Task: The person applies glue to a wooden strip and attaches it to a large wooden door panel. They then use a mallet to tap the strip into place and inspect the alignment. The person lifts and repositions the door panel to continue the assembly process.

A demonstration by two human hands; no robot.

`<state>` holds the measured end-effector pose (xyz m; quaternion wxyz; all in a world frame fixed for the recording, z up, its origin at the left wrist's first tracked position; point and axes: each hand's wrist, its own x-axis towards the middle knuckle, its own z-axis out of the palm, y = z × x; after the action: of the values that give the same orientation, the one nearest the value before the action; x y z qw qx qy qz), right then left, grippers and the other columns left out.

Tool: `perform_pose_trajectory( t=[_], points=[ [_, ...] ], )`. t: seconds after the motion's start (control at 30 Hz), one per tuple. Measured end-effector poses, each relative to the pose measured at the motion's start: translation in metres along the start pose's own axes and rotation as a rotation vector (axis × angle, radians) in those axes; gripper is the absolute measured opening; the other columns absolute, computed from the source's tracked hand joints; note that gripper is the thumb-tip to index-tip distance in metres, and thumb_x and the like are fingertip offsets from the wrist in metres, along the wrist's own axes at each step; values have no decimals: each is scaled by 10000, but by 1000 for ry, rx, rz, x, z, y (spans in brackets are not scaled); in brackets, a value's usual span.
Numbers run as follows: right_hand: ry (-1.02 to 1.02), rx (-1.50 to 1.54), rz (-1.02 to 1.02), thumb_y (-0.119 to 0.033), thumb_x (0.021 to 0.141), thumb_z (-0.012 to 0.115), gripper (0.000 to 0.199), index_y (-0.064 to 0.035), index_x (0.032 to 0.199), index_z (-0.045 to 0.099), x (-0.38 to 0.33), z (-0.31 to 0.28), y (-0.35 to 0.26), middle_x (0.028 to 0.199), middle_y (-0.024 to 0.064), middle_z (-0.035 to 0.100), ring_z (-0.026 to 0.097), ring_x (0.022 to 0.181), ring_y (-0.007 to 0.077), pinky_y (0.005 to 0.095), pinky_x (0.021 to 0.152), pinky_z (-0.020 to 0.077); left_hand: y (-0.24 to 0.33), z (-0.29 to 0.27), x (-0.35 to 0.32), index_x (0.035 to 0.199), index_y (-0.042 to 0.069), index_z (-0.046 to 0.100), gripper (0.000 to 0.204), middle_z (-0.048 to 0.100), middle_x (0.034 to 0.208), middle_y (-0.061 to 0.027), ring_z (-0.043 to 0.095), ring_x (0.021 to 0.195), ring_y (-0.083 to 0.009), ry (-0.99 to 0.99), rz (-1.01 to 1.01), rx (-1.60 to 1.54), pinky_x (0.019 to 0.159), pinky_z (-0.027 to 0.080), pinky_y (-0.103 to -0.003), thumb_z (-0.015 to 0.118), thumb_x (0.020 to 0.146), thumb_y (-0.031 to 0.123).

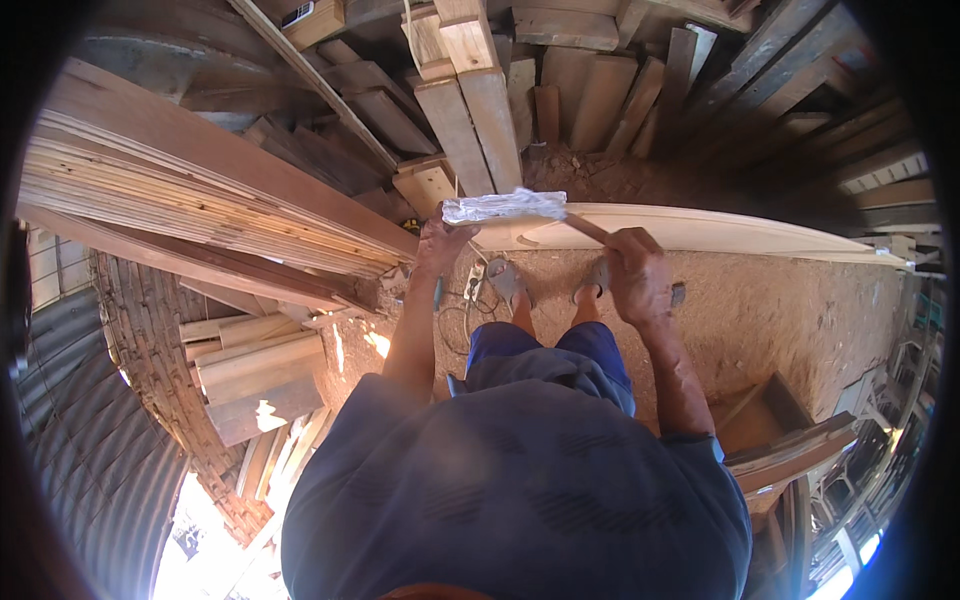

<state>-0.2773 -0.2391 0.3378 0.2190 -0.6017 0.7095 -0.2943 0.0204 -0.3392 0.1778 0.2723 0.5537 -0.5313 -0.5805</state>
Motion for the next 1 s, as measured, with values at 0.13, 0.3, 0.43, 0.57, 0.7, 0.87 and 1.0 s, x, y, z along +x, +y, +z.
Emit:
perform_pose_trajectory(
  t=[0.13, 0.3, 0.43, 0.57, 0.7, 0.87, 1.0],
  points=[
    [62, -19, 217, -51, 823, 630, 88, -14, 902, 618, -4, -27, -1, 753, 159, 612, 612, 669, 307, 396, 621, 475, -4, -1, 14, 1233, 19, 506, 539, 651, 1081, -85, 599, 989, -162, -2, 62, 28, 834, 519, -319, 778, 773, 94],
    [-49, 202, 283, -113, 897, 576, 113, -4, 918, 601, -5, 14, 16, 713, 121, 629, 558, 586, 179, 339, 566, 459, 19, -1, 22, 1236, 24, 520, 504, 667, 1094, -84, 613, 1017, -154, 11, 46, 129, 892, 486, -305, 734, 787, 106],
    [-40, 618, 411, -132, 928, 545, 147, 5, 970, 579, 7, 31, -22, 720, 74, 640, 522, 574, 97, 274, 525, 433, 24, -1, 29, 1209, 32, 521, 479, 670, 1050, -69, 621, 949, -154, 18, 128, 31, 818, 512, -310, 756, 799, 107],
    [21, 702, 441, -138, 939, 532, 154, 6, 984, 568, 30, 98, 9, 719, 59, 640, 496, 529, 83, 260, 480, 405, 14, -3, 43, 1237, 30, 498, 499, 665, 1072, -70, 624, 952, -156, -30, 132, -19, 831, 520, -304, 744, 810, 103],
    [-6, 637, 459, -148, 929, 554, 163, 7, 977, 574, 5, 97, 10, 716, 72, 654, 508, 531, 82, 271, 483, 408, 24, -5, 33, 1269, 21, 471, 544, 667, 1077, -99, 629, 971, -167, 31, 182, 176, 825, 522, -295, 748, 813, 130],
    [-10, 570, 383, -158, 925, 550, 183, 15, 967, 590, -42, 71, 44, 713, 74, 650, 516, 556, 94, 277, 501, 413, 22, -8, 40, 1251, 22, 490, 541, 669, 1085, -97, 631, 971, -175, 43, 138, 198, 827, 517, -308, 760, 808, 173],
    [44, 583, 482, -135, 917, 545, 165, 18, 957, 595, -22, 42, 19, 722, 63, 643, 501, 554, 91, 269, 503, 409, 25, -8, 40, 1245, 21, 499, 535, 666, 1103, -102, 632, 969, -180, 3, 133, 141, 835, 507, -307, 759, 810, 193]
  ],
)
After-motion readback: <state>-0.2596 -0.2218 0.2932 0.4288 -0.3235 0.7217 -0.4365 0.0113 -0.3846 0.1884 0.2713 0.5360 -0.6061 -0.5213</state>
